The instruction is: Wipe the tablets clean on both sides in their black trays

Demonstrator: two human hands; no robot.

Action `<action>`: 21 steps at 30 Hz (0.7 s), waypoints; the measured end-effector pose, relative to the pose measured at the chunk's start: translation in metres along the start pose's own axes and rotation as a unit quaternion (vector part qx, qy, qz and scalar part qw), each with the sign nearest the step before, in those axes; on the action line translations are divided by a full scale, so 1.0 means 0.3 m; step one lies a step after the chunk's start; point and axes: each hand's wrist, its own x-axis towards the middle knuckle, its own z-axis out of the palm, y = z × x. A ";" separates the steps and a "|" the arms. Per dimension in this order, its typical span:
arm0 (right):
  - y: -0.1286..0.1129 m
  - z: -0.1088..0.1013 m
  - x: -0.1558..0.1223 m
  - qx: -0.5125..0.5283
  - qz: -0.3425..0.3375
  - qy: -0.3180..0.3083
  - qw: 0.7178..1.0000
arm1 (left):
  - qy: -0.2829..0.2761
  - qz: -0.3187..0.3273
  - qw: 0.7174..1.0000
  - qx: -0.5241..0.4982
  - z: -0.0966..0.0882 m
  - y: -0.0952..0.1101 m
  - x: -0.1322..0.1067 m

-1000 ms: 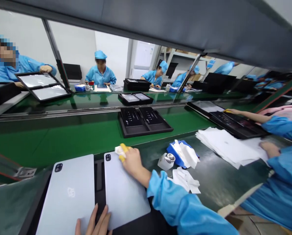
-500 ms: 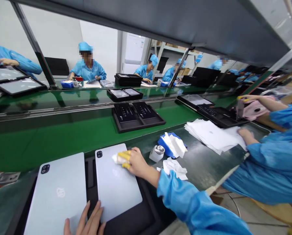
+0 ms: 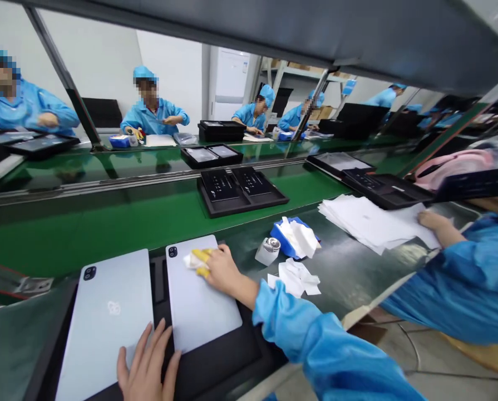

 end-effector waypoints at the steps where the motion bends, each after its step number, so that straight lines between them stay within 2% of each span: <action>1: -0.021 -0.005 0.047 -0.014 0.022 0.001 1.000 | 0.011 -0.011 1.000 0.002 -0.012 -0.004 -0.001; 3: -0.085 0.008 0.066 -0.024 0.023 -0.010 0.999 | 0.035 -0.031 0.999 0.004 -0.039 -0.020 -0.005; 4: -0.122 0.025 0.038 -0.021 -0.006 -0.018 1.000 | 0.044 -0.039 0.998 0.005 -0.052 -0.032 -0.010; 6: -0.186 0.069 -0.080 -0.007 -0.101 -0.030 0.994 | 0.054 -0.058 0.997 0.006 -0.075 -0.060 -0.024; 8: -0.214 0.111 -0.229 0.013 -0.208 -0.036 0.977 | 0.059 -0.079 0.995 0.004 -0.089 -0.086 -0.040; 9: -0.209 0.126 -0.292 0.025 -0.246 -0.038 0.968 | 0.059 -0.089 0.994 0.002 -0.091 -0.096 -0.048; 11: -0.167 0.134 -0.359 0.054 -0.269 -0.041 0.961 | 0.056 -0.098 0.994 -0.003 -0.087 -0.103 -0.059; 12: -0.133 0.127 -0.356 0.065 -0.259 -0.040 0.963 | 0.052 -0.093 0.994 -0.008 -0.081 -0.099 -0.062; 14: -0.054 0.093 -0.278 0.069 -0.201 -0.035 0.977 | 0.039 -0.070 0.997 -0.022 -0.062 -0.076 -0.061; 17: 0.042 0.018 -0.067 0.020 -0.025 -0.006 0.999 | 0.009 -0.032 0.999 -0.032 -0.026 -0.014 -0.049; 19: 0.056 -0.022 0.065 -0.011 0.084 0.023 0.996 | -0.021 -0.025 0.999 -0.012 -0.003 0.027 -0.039; 21: 0.023 -0.040 0.157 -0.020 0.123 0.041 0.991 | -0.037 -0.023 0.999 0.029 0.014 0.055 -0.028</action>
